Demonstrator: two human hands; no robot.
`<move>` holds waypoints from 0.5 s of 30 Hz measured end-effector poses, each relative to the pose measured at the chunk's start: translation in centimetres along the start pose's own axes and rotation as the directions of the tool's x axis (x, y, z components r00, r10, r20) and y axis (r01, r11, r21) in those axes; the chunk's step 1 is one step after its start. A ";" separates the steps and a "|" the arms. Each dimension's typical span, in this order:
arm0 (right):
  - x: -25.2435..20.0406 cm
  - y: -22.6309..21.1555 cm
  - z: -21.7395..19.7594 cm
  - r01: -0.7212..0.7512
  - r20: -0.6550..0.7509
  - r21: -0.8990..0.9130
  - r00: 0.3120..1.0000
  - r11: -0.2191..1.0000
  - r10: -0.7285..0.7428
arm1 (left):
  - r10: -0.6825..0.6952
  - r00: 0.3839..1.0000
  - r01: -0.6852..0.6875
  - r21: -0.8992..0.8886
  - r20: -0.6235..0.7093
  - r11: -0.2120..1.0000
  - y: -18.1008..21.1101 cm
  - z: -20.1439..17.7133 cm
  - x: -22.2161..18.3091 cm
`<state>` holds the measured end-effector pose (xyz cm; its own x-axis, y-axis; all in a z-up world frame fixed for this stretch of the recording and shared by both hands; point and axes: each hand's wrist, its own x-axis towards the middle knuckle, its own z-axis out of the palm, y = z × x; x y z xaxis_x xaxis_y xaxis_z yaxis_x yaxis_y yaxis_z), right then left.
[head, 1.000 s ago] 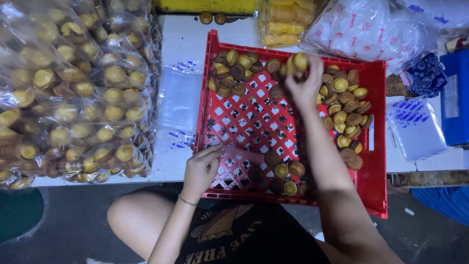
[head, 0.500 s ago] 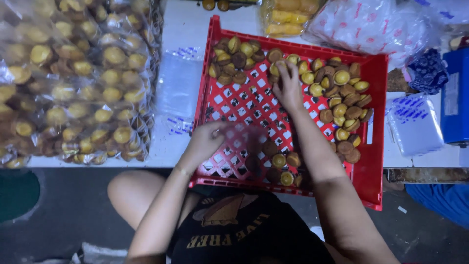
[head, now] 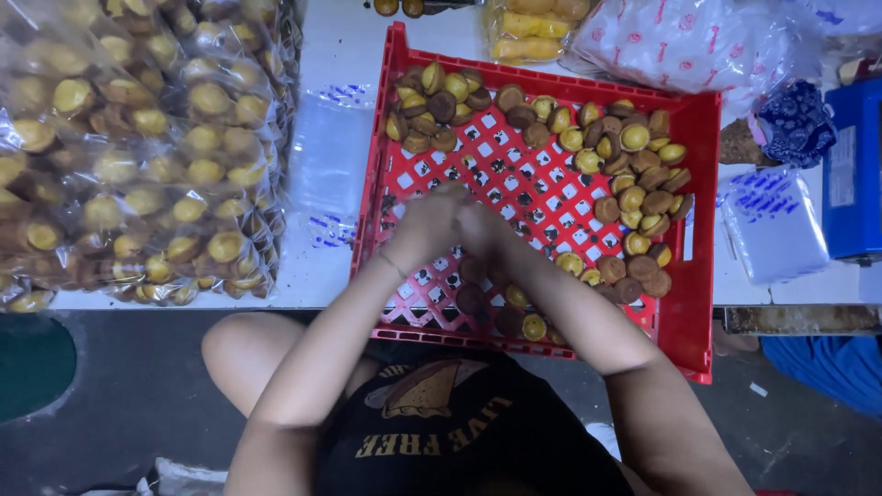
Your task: The person sorts small baked bread rolls from a red plastic crate into plastic bags by hand.
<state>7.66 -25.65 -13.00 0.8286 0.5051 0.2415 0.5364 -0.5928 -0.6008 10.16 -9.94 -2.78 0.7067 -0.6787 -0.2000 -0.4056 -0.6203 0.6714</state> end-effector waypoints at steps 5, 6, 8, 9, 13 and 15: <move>0.9 -1.5 -2.2 -0.182 0.239 0.028 0.956 0.983 0.171 | -0.002 0.993 0.009 0.064 -0.118 0.998 3.7 -2.3 -3.0; 1.5 -2.0 -2.8 -0.237 0.313 0.027 0.925 0.971 0.217 | 0.010 0.987 -0.003 0.046 -0.161 0.999 2.2 -3.0 -3.0; 2.0 -2.1 -9.3 -0.319 0.182 0.093 0.937 0.943 0.299 | -0.027 0.987 0.014 -0.087 -0.156 0.996 0.2 -3.9 -3.2; 2.2 -2.1 -12.5 -0.392 0.060 0.170 0.920 0.904 0.387 | -0.065 0.987 0.031 -0.224 -0.144 0.974 -0.9 -4.3 -3.5; -2.0 12.2 -14.5 -0.579 -0.235 -0.336 0.816 0.743 0.529 | -0.126 0.990 0.098 -0.325 -0.067 0.941 1.0 -4.7 -5.0; -5.9 19.2 -14.0 -0.409 -0.290 -0.569 0.912 0.714 0.291 | -0.078 0.988 0.037 -0.290 -0.132 0.956 0.2 -4.4 -4.8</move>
<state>15.33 -48.78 -15.31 0.9579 0.1060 0.2669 0.1353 -0.9864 -0.0937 9.27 -5.07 1.44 0.8066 -0.5703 -0.1555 -0.1941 -0.5040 0.8416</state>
